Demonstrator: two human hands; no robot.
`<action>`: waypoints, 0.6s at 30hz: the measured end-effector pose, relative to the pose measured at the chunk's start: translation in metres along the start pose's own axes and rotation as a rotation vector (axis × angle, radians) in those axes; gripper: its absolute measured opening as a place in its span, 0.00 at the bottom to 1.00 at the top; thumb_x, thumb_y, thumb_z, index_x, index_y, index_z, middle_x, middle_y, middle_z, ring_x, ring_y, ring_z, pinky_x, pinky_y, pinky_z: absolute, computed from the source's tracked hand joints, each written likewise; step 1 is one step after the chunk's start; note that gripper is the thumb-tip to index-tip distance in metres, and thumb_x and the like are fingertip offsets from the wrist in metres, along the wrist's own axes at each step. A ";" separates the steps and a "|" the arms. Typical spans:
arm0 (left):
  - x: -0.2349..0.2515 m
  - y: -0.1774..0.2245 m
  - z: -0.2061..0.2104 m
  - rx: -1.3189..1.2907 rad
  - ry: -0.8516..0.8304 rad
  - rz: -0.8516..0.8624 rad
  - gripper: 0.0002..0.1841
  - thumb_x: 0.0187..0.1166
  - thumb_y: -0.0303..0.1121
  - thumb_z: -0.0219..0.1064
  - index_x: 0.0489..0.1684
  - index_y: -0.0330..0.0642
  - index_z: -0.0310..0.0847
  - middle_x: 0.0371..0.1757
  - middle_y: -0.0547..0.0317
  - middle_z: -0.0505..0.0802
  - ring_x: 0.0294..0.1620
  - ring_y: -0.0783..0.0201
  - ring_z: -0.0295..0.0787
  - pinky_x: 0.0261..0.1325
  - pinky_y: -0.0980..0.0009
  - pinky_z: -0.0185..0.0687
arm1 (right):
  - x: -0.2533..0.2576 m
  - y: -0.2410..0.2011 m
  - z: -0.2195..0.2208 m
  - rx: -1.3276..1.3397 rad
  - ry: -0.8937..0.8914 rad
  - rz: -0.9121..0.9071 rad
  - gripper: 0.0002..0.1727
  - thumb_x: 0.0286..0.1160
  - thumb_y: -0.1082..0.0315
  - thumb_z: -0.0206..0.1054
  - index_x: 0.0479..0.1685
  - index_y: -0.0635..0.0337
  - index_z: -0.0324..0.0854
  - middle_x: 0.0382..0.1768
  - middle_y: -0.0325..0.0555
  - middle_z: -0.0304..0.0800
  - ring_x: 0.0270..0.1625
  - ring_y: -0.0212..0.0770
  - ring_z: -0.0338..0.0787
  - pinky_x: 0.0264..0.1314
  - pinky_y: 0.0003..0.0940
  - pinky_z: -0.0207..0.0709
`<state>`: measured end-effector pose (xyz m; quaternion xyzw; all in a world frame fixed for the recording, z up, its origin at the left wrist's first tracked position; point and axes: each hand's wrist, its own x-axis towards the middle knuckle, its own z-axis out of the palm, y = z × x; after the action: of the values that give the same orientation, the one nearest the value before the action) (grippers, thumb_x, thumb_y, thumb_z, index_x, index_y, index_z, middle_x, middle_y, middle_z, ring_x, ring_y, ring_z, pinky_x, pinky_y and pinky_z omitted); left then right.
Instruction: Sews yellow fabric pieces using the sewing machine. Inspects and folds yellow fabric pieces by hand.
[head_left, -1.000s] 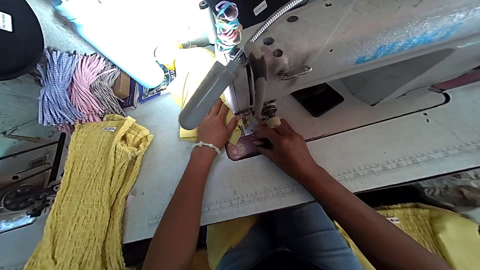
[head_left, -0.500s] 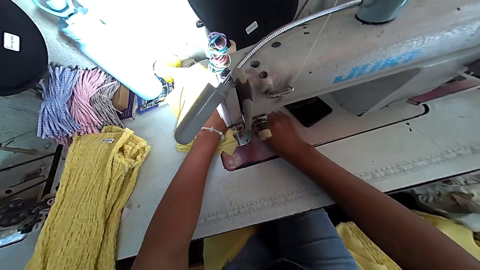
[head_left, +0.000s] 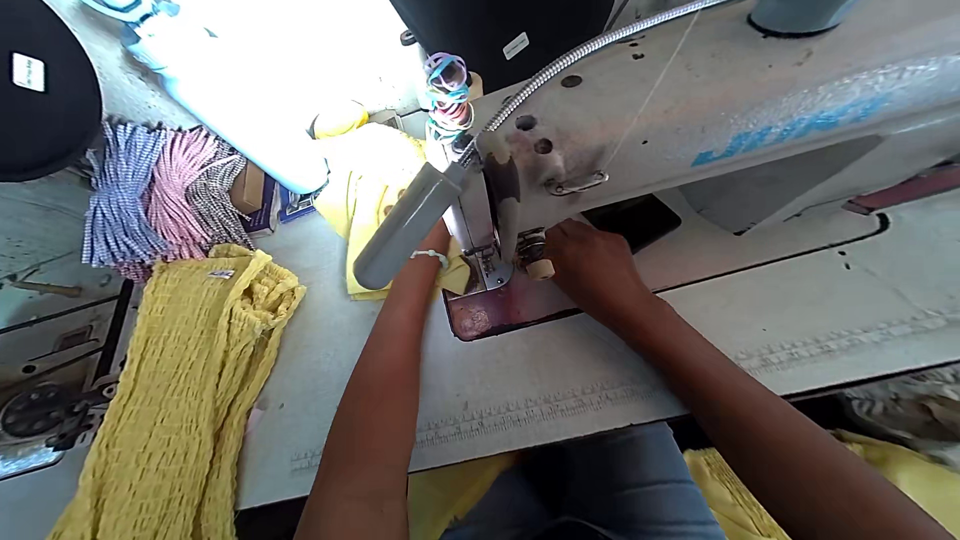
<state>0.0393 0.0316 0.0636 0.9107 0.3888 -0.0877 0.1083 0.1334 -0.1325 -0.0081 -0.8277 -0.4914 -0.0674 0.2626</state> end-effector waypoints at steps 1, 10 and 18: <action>0.012 -0.016 0.011 -0.047 0.139 0.038 0.21 0.89 0.25 0.55 0.79 0.25 0.68 0.81 0.28 0.75 0.84 0.35 0.68 0.83 0.45 0.60 | -0.005 0.003 -0.001 -0.009 0.007 0.027 0.08 0.75 0.75 0.71 0.46 0.73 0.85 0.37 0.65 0.88 0.37 0.65 0.92 0.32 0.58 0.82; 0.050 -0.073 0.041 -0.084 0.452 -0.057 0.22 0.81 0.29 0.63 0.74 0.38 0.73 0.62 0.28 0.87 0.62 0.27 0.85 0.58 0.28 0.74 | -0.058 -0.054 0.020 0.078 0.048 -0.092 0.18 0.74 0.72 0.67 0.62 0.63 0.89 0.40 0.58 0.92 0.35 0.56 0.94 0.31 0.46 0.86; -0.053 -0.071 0.058 -0.277 0.445 -0.233 0.33 0.71 0.21 0.73 0.79 0.38 0.66 0.61 0.28 0.88 0.57 0.28 0.88 0.59 0.31 0.76 | -0.012 -0.107 0.040 -0.135 -0.217 0.011 0.22 0.76 0.79 0.65 0.71 0.73 0.81 0.48 0.67 0.88 0.42 0.61 0.92 0.35 0.48 0.84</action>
<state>-0.0532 0.0277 0.0116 0.8334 0.5131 0.1563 0.1328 0.0310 -0.0809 -0.0073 -0.8487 -0.5065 -0.0087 0.1518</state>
